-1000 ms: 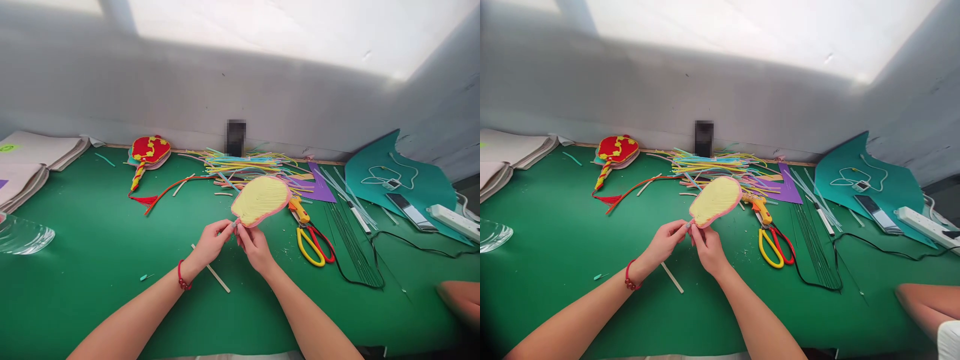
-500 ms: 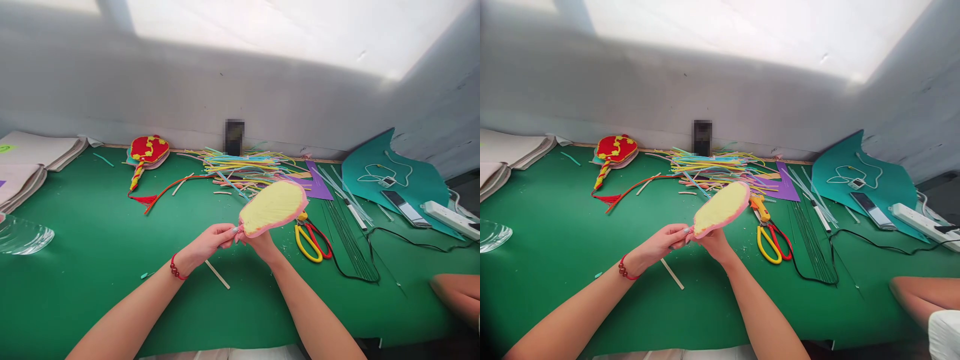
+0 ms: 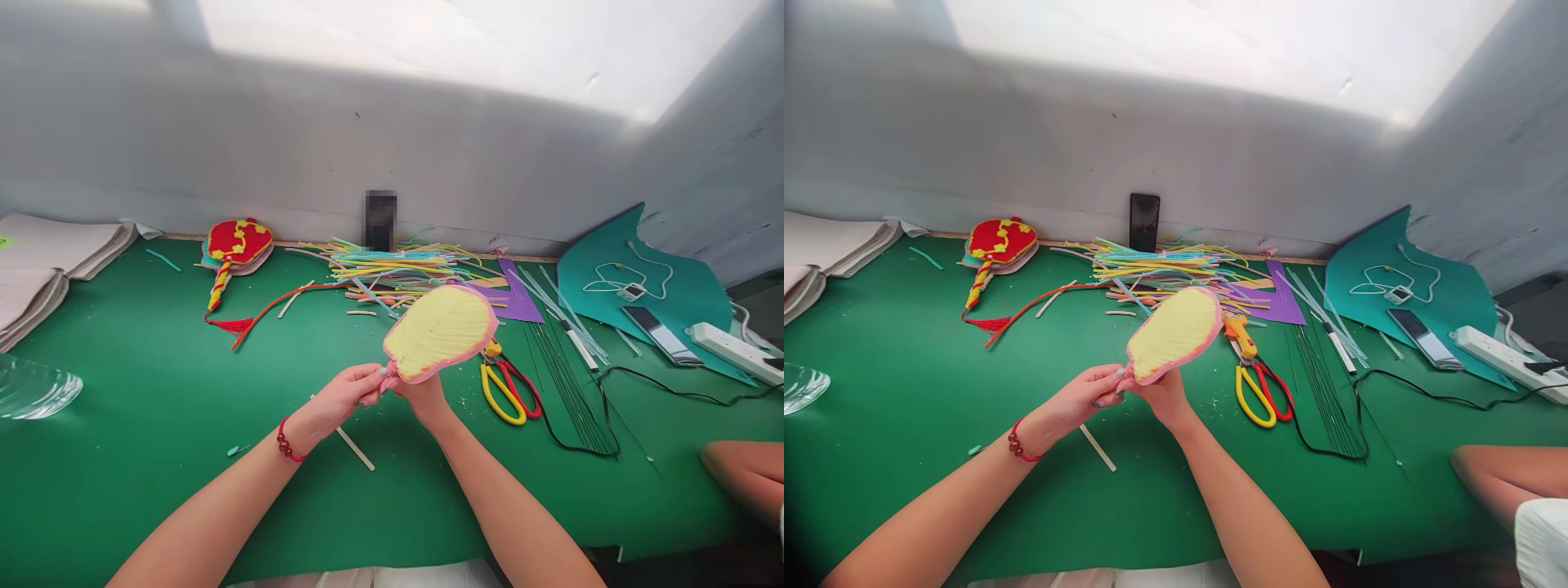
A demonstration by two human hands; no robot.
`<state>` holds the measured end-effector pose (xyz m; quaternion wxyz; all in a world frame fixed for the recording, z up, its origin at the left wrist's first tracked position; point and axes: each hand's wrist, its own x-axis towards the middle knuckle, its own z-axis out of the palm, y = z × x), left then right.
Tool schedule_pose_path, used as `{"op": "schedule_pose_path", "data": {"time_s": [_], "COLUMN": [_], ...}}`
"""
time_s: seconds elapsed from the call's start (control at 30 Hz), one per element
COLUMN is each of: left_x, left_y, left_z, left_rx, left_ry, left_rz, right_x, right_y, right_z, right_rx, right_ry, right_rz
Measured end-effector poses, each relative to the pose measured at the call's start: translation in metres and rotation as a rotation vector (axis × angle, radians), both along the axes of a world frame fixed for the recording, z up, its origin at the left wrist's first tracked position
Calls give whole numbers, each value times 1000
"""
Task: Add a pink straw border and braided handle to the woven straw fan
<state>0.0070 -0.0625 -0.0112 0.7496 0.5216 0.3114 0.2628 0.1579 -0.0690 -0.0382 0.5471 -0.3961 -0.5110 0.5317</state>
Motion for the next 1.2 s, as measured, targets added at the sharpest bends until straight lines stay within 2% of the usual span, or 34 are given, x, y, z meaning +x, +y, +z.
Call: {"op": "schedule_pose_path", "data": {"time_s": [0.2, 0.4, 0.53, 0.6, 0.73, 0.8, 0.93, 1.1, 1.2], "left_x": [-1, 1, 4, 7, 11, 12, 11, 8, 8], "left_y": [2, -1, -4, -5, -7, -8, -9, -10, -11], "left_z": [-2, -1, -3, -4, -7, -10, -14, -12, -8], "left_rx": [20, 52, 104, 135, 152, 110, -89, -286, -321], "left_ry": [16, 35, 56, 70, 61, 25, -133, -325, -318], "left_rz": [-18, -31, 2, 45, 113, 103, 22, -160, -153], "right_x": [1, 5, 9, 8, 1, -2, 0, 10, 10], "right_y": [0, 5, 4, 1, -5, -7, -5, -1, 0], "right_z": [-3, -8, -4, -3, -2, -2, -1, -3, -5], "right_rx": [55, 213, 271, 251, 159, 104, 0, 32, 29], "right_ry": [-86, -279, -347, -337, -313, -270, -121, 52, 74], "right_rz": [-23, -81, -41, -35, -197, -231, -113, 24, 79]}}
